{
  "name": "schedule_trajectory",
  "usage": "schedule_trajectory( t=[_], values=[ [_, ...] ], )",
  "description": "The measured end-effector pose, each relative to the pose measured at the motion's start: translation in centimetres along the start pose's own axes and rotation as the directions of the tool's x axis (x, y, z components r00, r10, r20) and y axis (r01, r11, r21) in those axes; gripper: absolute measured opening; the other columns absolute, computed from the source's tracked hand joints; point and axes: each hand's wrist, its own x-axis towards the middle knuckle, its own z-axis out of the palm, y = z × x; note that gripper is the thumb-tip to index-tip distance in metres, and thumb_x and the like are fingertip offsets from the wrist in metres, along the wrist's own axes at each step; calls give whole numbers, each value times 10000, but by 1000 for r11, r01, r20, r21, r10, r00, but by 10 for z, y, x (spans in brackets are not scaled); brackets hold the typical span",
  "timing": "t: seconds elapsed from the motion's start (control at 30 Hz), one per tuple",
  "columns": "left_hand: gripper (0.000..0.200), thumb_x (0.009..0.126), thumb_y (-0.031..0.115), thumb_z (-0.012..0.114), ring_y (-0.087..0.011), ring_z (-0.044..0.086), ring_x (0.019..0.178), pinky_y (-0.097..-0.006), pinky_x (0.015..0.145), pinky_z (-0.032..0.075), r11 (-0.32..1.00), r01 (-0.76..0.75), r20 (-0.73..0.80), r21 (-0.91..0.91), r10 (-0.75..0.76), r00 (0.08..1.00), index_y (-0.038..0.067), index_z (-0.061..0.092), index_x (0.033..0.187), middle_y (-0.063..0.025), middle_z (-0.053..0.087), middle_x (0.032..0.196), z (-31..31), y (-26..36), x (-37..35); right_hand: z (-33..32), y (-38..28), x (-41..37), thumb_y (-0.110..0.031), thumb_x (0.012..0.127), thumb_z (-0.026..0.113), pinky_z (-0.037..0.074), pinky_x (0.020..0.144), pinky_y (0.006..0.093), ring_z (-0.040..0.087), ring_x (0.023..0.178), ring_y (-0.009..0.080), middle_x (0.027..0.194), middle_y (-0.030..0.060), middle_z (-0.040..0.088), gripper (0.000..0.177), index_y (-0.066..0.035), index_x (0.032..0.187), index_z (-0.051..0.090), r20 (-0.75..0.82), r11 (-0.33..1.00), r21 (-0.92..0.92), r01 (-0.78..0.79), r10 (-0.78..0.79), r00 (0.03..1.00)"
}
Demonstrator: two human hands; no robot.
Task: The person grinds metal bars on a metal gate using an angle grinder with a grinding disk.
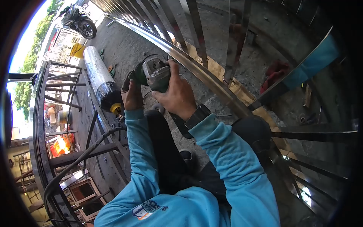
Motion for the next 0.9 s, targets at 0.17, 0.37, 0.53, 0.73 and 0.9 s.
schedule_trajectory(
  t=[0.17, 0.37, 0.53, 0.73, 0.9],
  values=[
    [373, 951, 39, 719, -227, 688, 1090, -356, 983, 533, 996, -36, -9, 81, 37, 999, -61, 642, 1302, -147, 718, 1214, 0, 10, -1, 1, -11, -2, -193, 769, 863, 564, 930, 491, 698, 1063, 449, 1149, 281, 674, 911, -106, 1459, 276, 69, 988, -38, -150, 152, 986],
    [395, 946, 25, 719, -219, 699, 1056, -332, 957, 545, 981, -30, 15, 193, 28, 999, -80, 627, 1316, -151, 725, 1181, -8, 14, 0, 1, -6, -3, -235, 771, 829, 575, 791, 573, 708, 869, 508, 966, 299, 702, 920, -116, 1469, 242, 52, 996, -39, -76, 78, 996],
    [421, 941, 22, 724, -199, 696, 1023, -327, 934, 547, 975, -17, 20, 222, 13, 1000, -82, 618, 1335, -147, 730, 1163, -2, 23, 3, -9, -11, -6, -209, 765, 840, 572, 840, 548, 704, 945, 491, 1034, 291, 691, 916, -128, 1465, 256, 137, 990, -100, -98, 112, 984],
    [450, 924, 19, 743, -171, 686, 1000, -292, 903, 545, 935, 36, 157, 353, -97, 983, -78, 616, 1344, -131, 728, 1134, -14, 46, -1, -16, -8, -6, -195, 775, 827, 569, 849, 547, 704, 945, 493, 1032, 296, 691, 902, -129, 1470, 255, 158, 986, -119, -113, 131, 979],
    [435, 946, 29, 707, -155, 669, 1045, -284, 912, 532, 829, 64, 232, 556, -229, 945, -79, 609, 1356, -106, 693, 1174, 11, 53, -15, -23, 0, 4, -204, 781, 820, 562, 848, 568, 701, 933, 507, 1002, 328, 690, 910, -110, 1473, 235, 44, 980, -157, -124, 132, 990]
  ],
)
